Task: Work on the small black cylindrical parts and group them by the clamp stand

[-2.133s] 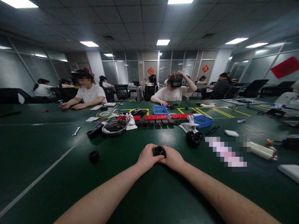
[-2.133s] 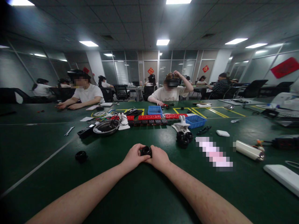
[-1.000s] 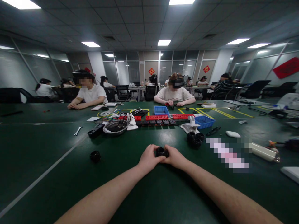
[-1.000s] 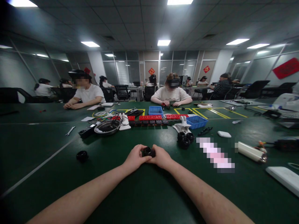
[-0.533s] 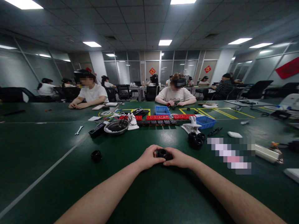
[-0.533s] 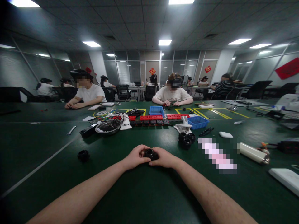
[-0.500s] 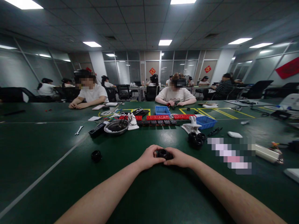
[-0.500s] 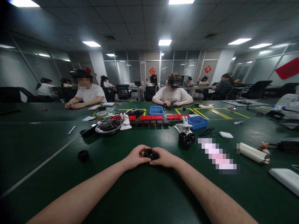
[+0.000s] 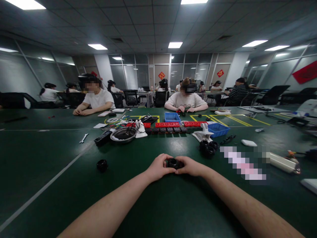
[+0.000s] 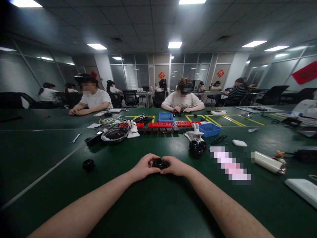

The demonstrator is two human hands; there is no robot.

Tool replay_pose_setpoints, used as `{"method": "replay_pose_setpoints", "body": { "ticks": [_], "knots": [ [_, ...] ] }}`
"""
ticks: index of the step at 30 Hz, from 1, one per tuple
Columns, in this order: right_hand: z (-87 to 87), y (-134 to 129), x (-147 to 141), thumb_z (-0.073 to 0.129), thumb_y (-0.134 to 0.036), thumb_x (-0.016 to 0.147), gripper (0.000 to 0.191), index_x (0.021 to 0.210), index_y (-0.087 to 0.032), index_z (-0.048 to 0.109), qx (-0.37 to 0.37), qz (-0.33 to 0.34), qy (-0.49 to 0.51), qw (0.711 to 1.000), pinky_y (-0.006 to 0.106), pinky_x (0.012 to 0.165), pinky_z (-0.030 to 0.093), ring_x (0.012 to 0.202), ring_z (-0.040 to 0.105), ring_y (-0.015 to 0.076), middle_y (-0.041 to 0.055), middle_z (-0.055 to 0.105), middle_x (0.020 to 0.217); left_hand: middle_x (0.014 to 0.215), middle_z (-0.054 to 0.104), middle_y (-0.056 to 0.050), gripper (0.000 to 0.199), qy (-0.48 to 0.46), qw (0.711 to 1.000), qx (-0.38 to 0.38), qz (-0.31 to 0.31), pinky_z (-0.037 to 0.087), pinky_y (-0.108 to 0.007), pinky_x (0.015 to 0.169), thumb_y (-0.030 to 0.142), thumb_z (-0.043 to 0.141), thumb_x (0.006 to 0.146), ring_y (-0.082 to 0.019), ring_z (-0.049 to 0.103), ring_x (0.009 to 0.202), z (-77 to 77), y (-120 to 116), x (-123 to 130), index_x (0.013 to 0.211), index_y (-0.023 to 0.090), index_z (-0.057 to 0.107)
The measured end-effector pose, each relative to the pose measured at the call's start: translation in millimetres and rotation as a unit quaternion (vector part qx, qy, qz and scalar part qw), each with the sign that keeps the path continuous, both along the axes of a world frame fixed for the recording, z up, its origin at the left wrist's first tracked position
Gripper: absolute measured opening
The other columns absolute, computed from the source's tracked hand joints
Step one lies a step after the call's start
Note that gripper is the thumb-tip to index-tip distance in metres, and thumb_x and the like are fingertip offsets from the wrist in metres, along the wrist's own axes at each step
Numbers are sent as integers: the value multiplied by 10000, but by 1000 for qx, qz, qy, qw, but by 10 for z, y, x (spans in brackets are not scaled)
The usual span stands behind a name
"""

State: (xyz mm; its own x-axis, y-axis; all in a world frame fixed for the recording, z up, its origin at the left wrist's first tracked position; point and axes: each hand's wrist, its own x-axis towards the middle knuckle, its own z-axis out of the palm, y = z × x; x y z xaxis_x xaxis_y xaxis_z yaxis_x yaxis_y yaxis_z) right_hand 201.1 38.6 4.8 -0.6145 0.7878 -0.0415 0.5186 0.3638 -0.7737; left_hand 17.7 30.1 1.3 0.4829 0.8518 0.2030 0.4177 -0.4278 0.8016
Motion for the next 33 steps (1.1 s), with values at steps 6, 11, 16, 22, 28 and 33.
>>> {"method": "replay_pose_setpoints", "body": {
  "ticks": [6,11,16,22,28,33],
  "knots": [
    [-75,-85,-147,638,-379,555,328,733,-162,469,136,-142,-100,975,200,475,272,576,449,110,-12,513,663,817,468,-4,385,15,993,33,108,352,-213,550,304,680,536,-105,445,625,-62,-48,87,858,165,521],
    [-133,-157,-277,580,-421,617,311,762,-172,462,194,-225,-186,936,225,478,263,621,503,157,38,551,720,839,478,-15,373,17,985,66,160,361,-242,603,337,666,551,-152,470,729,-116,-57,118,847,174,510],
    [-81,-178,-268,609,-481,563,492,897,-151,463,179,-217,-149,948,255,551,342,702,527,193,67,550,799,821,471,-2,365,12,992,57,112,348,-216,539,314,652,566,-115,448,632,-91,-14,57,874,176,514],
    [-3,-117,-101,657,-325,560,625,1116,-172,417,119,-61,-1,991,337,798,353,946,472,220,73,504,1050,826,449,-1,376,-10,999,25,34,328,-188,482,317,632,591,-62,388,532,-25,6,4,914,165,517],
    [6,-37,-21,594,-225,639,423,1042,-154,488,31,7,27,999,293,726,388,822,512,173,31,560,942,809,438,0,386,-25,1000,1,-7,324,-174,473,315,643,589,-48,373,526,-8,21,-16,912,148,516],
    [1,-17,-18,589,-240,643,328,950,-147,522,19,-2,15,1000,249,634,387,732,505,143,9,561,828,805,439,3,396,-20,1000,-1,-11,325,-173,472,329,648,584,-50,374,528,13,5,-16,911,153,513]
  ]
}}
